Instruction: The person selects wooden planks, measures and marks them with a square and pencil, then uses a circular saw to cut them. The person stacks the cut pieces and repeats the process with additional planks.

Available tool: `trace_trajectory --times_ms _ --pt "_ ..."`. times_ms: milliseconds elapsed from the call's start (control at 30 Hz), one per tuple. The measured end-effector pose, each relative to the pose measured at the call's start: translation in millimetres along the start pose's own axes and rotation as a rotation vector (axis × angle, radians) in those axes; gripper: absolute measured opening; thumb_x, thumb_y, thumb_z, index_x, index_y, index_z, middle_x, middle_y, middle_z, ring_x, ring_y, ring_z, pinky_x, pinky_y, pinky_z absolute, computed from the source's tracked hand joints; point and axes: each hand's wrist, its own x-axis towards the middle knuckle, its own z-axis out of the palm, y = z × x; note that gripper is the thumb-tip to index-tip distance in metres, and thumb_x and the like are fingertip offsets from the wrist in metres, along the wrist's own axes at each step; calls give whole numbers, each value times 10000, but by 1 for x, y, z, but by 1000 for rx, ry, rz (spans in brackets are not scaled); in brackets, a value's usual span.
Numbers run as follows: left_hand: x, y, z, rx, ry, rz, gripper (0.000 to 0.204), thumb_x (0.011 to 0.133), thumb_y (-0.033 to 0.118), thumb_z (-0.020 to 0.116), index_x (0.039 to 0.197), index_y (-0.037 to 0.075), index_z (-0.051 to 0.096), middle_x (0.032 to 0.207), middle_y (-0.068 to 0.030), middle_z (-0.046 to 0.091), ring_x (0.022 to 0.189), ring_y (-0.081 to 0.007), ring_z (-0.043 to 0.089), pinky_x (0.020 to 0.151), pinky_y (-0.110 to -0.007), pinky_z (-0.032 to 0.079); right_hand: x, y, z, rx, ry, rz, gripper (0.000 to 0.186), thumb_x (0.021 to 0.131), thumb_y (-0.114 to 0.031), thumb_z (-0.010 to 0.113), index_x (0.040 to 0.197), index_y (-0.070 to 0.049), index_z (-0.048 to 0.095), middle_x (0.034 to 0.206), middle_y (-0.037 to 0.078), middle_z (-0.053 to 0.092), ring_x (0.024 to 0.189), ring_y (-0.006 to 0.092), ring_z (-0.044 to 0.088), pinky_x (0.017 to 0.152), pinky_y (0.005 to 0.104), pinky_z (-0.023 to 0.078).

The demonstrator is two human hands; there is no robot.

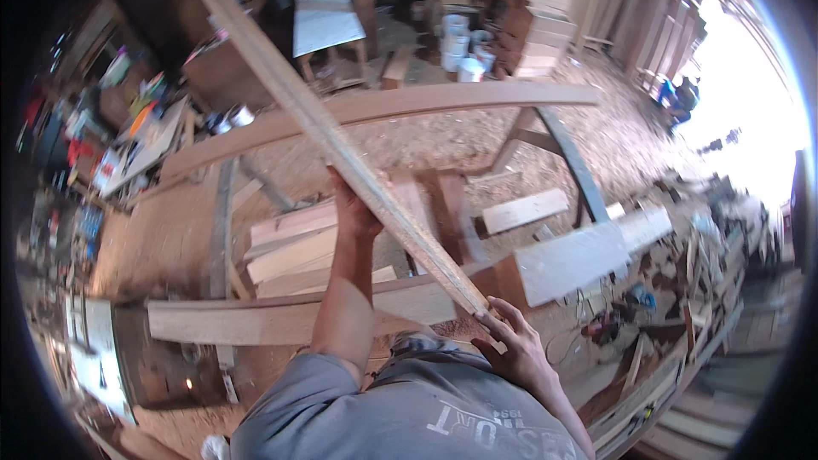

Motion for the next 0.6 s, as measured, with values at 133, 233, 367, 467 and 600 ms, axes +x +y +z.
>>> trace_trajectory --times_ms 133,233,367,467,600 --pt "-30 -27 33 213 97 42 820 933 919 516 1258 175 633 991 -36 702 839 -197 704 727 -409 630 -48 19 -10 29 166 69 467 898 -174 882 1328 -148 702 1483 167 624 1215 380 719 972 474 628" --pt "-75 -49 99 350 8 40 781 1047 834 412 1373 138 550 1061 -42 639 943 -221 678 828 -372 614 -96 41 -16 88 285 121 606 929 -142 848 1437 -117 519 1416 195 651 1134 415 735 884 477 636" --pt "-136 -91 188 503 -40 13 752 1115 748 373 1394 61 500 1189 -100 625 1079 -235 661 941 -397 585 -143 40 -41 121 430 211 697 914 -119 831 1484 -83 432 1365 223 664 1176 444 707 965 504 593" --pt "-167 -138 210 584 -224 73 710 1159 665 367 1428 18 481 1294 -137 611 1165 -242 644 1013 -428 554 -177 46 -65 117 382 344 651 908 -118 813 1457 -63 467 1351 244 663 1232 449 687 1027 512 573" --pt "-209 -184 265 595 -275 78 749 1116 593 580 1501 -32 429 1375 -181 589 1205 -281 642 1056 -460 525 -221 74 -84 194 305 552 612 934 -126 737 1480 -45 472 1267 292 666 1223 509 652 1018 555 551"
